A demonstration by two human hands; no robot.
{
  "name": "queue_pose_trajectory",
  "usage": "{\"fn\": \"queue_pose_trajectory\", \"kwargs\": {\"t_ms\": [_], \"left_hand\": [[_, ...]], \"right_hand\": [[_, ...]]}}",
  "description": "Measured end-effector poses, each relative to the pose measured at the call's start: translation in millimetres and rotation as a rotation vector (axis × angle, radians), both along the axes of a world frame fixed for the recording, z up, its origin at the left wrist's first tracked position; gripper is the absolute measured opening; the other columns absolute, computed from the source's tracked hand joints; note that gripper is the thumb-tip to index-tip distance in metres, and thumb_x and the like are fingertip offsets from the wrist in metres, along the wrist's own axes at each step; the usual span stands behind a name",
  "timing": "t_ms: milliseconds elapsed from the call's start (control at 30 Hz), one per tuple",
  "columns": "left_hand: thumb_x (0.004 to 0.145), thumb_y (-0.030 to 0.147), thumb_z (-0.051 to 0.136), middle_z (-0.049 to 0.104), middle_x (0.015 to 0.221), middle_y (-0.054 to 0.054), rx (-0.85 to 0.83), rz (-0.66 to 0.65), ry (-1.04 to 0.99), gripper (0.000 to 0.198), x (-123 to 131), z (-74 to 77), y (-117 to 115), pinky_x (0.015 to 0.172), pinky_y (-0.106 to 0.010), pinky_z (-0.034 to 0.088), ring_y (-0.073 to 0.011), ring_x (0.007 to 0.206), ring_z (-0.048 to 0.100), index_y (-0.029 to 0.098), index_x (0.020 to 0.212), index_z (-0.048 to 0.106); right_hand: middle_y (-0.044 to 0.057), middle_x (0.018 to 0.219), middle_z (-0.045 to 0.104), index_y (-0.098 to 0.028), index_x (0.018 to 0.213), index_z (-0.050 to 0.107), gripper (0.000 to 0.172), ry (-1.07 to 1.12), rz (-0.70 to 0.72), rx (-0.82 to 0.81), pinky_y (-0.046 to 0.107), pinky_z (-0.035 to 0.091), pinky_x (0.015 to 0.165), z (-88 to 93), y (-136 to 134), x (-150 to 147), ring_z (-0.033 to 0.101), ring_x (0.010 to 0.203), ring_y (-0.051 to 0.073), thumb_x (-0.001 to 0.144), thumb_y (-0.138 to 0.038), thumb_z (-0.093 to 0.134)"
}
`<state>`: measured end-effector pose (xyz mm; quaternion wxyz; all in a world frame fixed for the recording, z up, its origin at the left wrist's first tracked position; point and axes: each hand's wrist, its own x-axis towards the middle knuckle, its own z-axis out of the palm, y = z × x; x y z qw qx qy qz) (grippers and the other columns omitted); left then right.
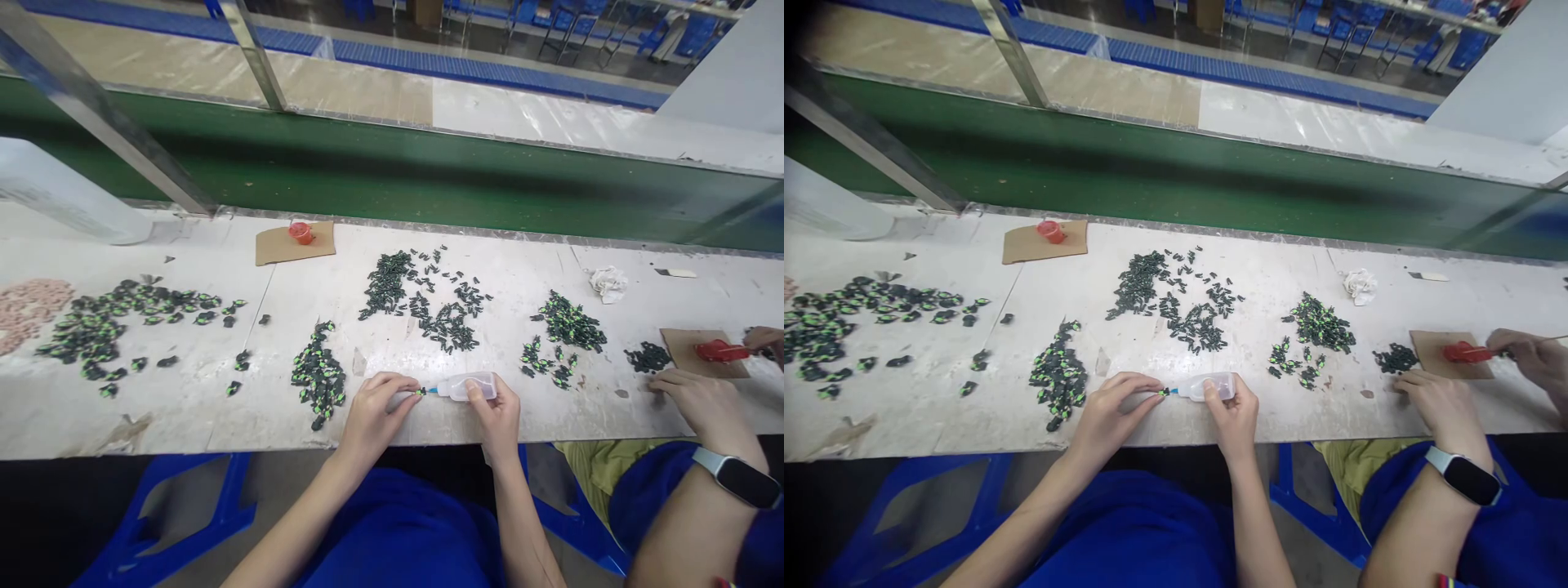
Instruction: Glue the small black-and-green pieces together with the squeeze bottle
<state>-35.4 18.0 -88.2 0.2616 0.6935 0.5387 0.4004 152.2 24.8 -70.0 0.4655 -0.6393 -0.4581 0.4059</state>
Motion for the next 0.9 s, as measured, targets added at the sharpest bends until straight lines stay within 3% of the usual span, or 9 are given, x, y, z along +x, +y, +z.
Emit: {"fn": "queue_pose_trajectory", "kwargs": {"t_ms": [900], "left_hand": [[0.084,0.020,0.066,0.072,0.087,-0.004,-0.008,-0.019,-0.002,0.009,-0.9,-1.0,0.0,0.076,-0.034,0.056,-0.0194,0.081,0.067,0.021,0.092,0.069]], "right_hand": [[-0.002,0.056,0.055,-0.018,0.064,0.058,0.024,0.028,-0.012,0.029,0.025,0.040,0.049,-0.9,-2.2,4.7,0.049,0.052,0.013,0.075,-0.039,0.063]]}}
